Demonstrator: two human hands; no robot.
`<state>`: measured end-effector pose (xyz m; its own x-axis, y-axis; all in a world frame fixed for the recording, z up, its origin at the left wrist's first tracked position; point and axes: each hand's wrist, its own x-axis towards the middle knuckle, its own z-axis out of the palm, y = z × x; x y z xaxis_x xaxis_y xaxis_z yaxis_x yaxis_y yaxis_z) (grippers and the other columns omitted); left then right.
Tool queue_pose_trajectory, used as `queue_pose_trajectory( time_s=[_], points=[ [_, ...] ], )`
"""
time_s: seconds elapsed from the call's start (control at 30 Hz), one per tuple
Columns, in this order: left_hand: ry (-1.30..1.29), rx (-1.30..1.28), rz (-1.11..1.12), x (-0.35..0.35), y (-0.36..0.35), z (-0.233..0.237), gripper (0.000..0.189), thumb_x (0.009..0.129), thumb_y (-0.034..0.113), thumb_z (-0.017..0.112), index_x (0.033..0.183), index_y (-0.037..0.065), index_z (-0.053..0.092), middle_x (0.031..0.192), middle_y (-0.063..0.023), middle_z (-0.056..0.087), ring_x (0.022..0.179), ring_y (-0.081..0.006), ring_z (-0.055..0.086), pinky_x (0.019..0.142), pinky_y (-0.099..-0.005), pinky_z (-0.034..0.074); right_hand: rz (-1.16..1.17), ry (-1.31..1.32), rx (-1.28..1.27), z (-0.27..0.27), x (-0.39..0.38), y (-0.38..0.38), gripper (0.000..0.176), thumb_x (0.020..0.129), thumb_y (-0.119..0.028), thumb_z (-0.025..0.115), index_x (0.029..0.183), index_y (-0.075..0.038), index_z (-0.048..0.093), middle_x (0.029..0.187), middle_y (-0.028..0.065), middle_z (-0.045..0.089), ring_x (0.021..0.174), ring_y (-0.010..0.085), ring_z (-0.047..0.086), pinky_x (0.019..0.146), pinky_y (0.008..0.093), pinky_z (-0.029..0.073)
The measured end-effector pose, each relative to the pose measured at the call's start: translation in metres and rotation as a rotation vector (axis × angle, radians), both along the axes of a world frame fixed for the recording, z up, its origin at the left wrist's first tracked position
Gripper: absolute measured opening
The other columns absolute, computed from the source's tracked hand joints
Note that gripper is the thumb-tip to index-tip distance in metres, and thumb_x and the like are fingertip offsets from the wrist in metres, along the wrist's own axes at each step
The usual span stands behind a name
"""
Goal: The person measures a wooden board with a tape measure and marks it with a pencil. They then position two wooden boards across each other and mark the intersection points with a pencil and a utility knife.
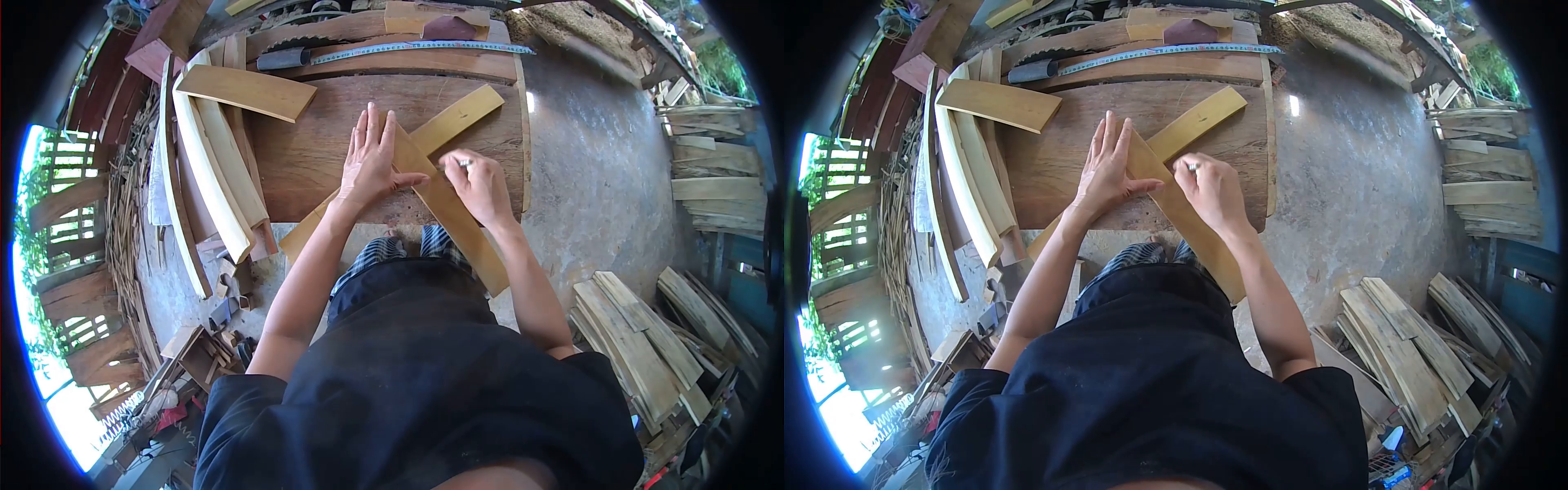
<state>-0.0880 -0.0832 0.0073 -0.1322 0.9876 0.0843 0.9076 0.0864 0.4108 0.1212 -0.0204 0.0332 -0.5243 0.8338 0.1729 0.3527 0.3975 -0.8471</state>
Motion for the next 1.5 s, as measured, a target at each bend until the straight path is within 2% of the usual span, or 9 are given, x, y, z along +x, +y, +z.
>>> queue_pose_trajectory(
  time_s=[0.13,0.27,0.3,0.43,0.57,0.77,1.1,1.37,1.5],
  points=[
    [0.008,0.009,-0.006,0.000,0.000,-0.002,0.136,0.061,0.075,0.082,0.158,-0.004,0.030,0.164,-0.0346,0.020,0.154,-0.0475,0.020,0.126,-0.0511,0.022,-0.025,-0.041,0.007,0.001,0.012,-0.018,0.016,0.100,-0.014,0.063,0.108,-0.002,0.071,0.097,0.0188,0.074,0.085,0.0370,0.073,0.073,0.0412,0.057],
    [-0.008,0.022,-0.011,-0.002,0.000,-0.003,0.135,0.061,0.074,0.082,0.158,-0.003,0.030,0.164,-0.0345,0.019,0.154,-0.0479,0.020,0.125,-0.0522,0.021,-0.099,-0.133,0.275,0.000,0.008,-0.043,0.029,0.100,-0.022,0.067,0.120,-0.002,0.069,0.103,0.0176,0.074,0.091,0.0345,0.072,0.079,0.0417,0.058],
    [-0.013,0.017,-0.015,-0.002,0.000,-0.002,0.135,0.062,0.074,0.082,0.159,-0.003,0.029,0.165,-0.0343,0.019,0.154,-0.0480,0.020,0.125,-0.0525,0.021,-0.064,-0.240,0.217,-0.001,0.008,-0.050,0.041,0.097,-0.023,0.070,0.131,-0.001,0.064,0.112,0.0198,0.070,0.104,0.0359,0.069,0.089,0.0435,0.056],
    [0.014,0.047,-0.039,-0.003,0.001,-0.007,0.134,0.063,0.075,0.081,0.159,-0.003,0.028,0.166,-0.0337,0.016,0.154,-0.0478,0.019,0.125,-0.0537,0.020,-0.048,-0.318,0.272,-0.019,-0.001,-0.068,0.071,0.083,-0.021,0.083,0.143,0.001,0.051,0.119,0.0235,0.064,0.111,0.0400,0.063,0.095,0.0459,0.052],
    [-0.015,0.082,-0.031,-0.006,-0.005,-0.013,0.128,0.069,0.073,0.079,0.159,-0.002,0.028,0.166,-0.0324,0.014,0.155,-0.0477,0.016,0.125,-0.0549,0.019,-0.077,-0.331,0.305,-0.024,-0.002,-0.066,0.070,0.081,-0.018,0.083,0.141,0.002,0.053,0.119,0.0234,0.064,0.110,0.0403,0.064,0.094,0.0461,0.053],
    [-0.053,0.076,0.035,-0.016,-0.056,-0.016,0.081,0.090,0.047,0.073,0.156,0.009,0.043,0.167,-0.0240,0.020,0.154,-0.0447,0.020,0.126,-0.0564,0.017,-0.344,-0.319,0.239,-0.023,0.031,-0.052,0.065,0.082,-0.018,0.083,0.138,0.001,0.055,0.118,0.0238,0.065,0.109,0.0408,0.065,0.094,0.0477,0.054],
    [-0.092,0.111,0.061,-0.001,-0.054,-0.004,0.070,0.090,0.038,0.076,0.150,0.012,0.051,0.162,-0.0212,0.033,0.150,-0.0432,0.028,0.122,-0.0523,0.030,-0.273,-0.361,0.321,-0.035,0.066,-0.008,0.068,0.081,-0.016,0.084,0.140,-0.002,0.054,0.120,0.0213,0.064,0.112,0.0389,0.063,0.095,0.0473,0.053],
    [-0.054,0.122,-0.059,0.033,0.013,0.005,0.067,0.095,0.041,0.070,0.153,0.013,0.049,0.163,-0.0212,0.031,0.150,-0.0434,0.028,0.122,-0.0524,0.030,-0.068,-0.420,0.346,-0.013,0.044,0.017,0.070,0.080,-0.018,0.083,0.141,-0.002,0.053,0.125,0.0169,0.060,0.115,0.0354,0.059,0.098,0.0433,0.052],
    [0.002,0.131,-0.014,0.045,0.046,-0.002,0.074,0.096,0.046,0.068,0.156,0.010,0.043,0.163,-0.0269,0.028,0.151,-0.0469,0.025,0.123,-0.0525,0.027,-0.024,-0.404,0.342,-0.010,0.046,0.024,0.072,0.079,-0.017,0.083,0.141,0.000,0.052,0.122,0.0173,0.059,0.113,0.0349,0.059,0.097,0.0415,0.053]
  ],
)
